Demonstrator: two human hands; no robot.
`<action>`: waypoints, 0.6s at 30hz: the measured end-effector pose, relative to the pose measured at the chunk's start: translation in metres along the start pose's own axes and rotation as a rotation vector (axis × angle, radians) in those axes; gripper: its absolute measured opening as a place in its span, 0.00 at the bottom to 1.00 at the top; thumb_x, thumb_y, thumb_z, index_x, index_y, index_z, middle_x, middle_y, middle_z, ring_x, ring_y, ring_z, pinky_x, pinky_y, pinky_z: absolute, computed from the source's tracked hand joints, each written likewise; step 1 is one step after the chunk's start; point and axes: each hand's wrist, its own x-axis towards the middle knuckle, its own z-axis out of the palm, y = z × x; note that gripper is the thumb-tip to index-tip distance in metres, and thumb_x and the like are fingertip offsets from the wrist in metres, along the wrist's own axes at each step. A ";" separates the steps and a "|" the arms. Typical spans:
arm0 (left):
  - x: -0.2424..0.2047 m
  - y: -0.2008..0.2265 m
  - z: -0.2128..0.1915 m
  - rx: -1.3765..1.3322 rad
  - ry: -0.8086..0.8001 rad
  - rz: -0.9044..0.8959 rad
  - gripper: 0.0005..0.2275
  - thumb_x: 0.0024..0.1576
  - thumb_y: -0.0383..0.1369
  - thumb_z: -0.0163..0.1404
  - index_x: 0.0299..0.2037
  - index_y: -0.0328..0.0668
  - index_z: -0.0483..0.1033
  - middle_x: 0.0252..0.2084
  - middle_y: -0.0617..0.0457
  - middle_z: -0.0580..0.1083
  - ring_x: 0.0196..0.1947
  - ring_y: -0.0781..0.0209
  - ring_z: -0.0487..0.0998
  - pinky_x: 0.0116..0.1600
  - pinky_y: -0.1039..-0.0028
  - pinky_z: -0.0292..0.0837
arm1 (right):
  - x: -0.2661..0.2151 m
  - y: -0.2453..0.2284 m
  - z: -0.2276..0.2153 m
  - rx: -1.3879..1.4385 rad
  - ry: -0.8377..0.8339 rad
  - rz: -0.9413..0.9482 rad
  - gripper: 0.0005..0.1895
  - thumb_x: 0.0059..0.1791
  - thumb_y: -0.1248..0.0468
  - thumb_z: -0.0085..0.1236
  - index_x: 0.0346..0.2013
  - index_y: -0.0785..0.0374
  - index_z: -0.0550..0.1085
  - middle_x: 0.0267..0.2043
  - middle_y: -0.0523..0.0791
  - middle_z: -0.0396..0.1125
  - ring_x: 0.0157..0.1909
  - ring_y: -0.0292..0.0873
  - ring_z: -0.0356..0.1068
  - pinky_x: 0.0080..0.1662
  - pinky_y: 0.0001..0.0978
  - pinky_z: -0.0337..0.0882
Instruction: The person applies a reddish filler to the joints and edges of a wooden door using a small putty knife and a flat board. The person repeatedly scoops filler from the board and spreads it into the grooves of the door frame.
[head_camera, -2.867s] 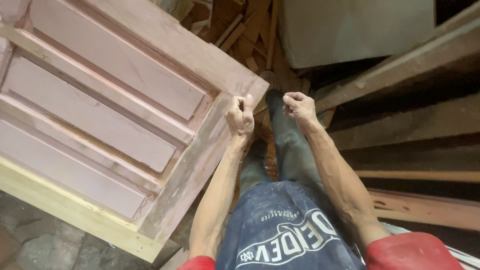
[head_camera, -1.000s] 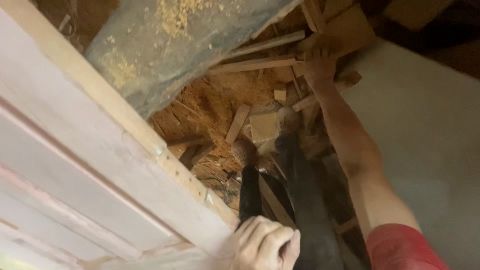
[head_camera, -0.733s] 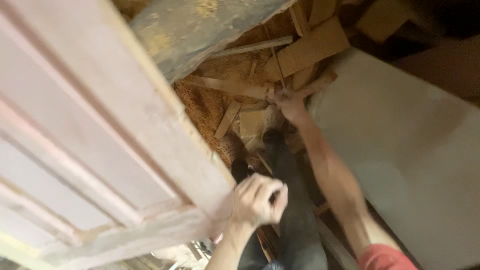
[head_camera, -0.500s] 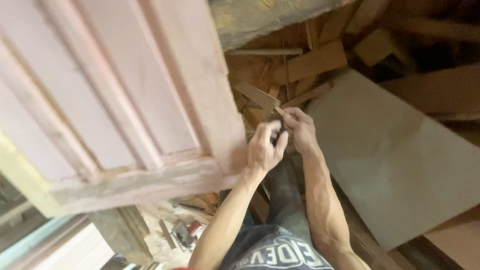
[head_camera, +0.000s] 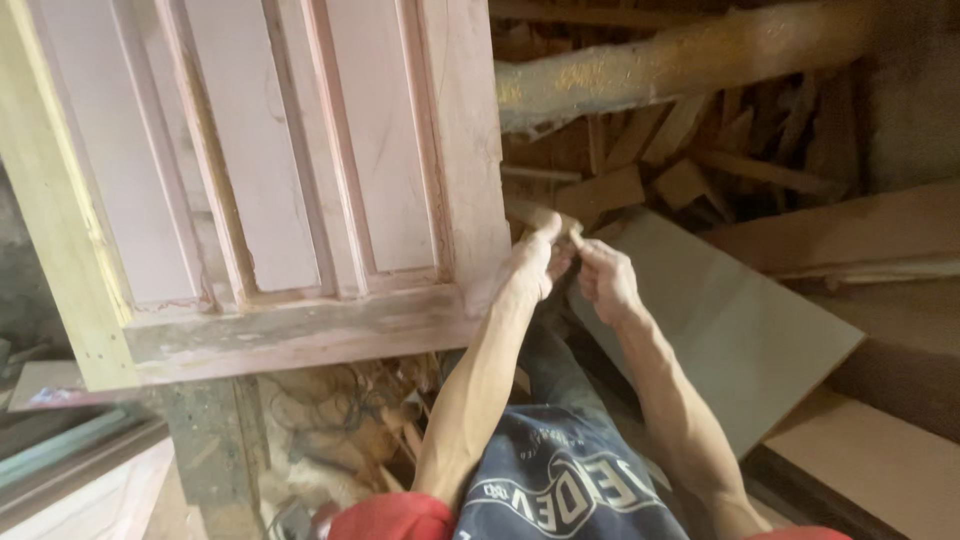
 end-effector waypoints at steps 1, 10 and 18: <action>0.010 -0.001 0.001 -0.014 -0.026 -0.006 0.08 0.57 0.35 0.58 0.42 0.44 0.78 0.36 0.53 0.80 0.33 0.63 0.78 0.37 0.74 0.74 | -0.005 0.003 0.003 -0.099 0.051 -0.035 0.09 0.55 0.59 0.53 0.35 0.60 0.74 0.19 0.34 0.54 0.18 0.29 0.48 0.21 0.25 0.47; 0.059 -0.045 0.016 -0.260 -0.384 -0.189 0.10 0.64 0.35 0.54 0.34 0.38 0.77 0.31 0.48 0.77 0.30 0.56 0.78 0.39 0.67 0.75 | -0.028 0.009 -0.016 0.373 -0.128 0.167 0.23 0.56 0.46 0.45 0.20 0.53 0.64 0.13 0.33 0.44 0.14 0.31 0.42 0.19 0.26 0.44; 0.003 -0.013 0.040 -0.005 -0.345 -0.153 0.15 0.64 0.45 0.49 0.35 0.43 0.74 0.31 0.51 0.77 0.26 0.60 0.76 0.33 0.69 0.73 | -0.080 -0.016 -0.009 0.240 -0.247 -0.278 0.23 0.58 0.52 0.41 0.20 0.57 0.64 0.16 0.37 0.53 0.17 0.34 0.47 0.21 0.29 0.49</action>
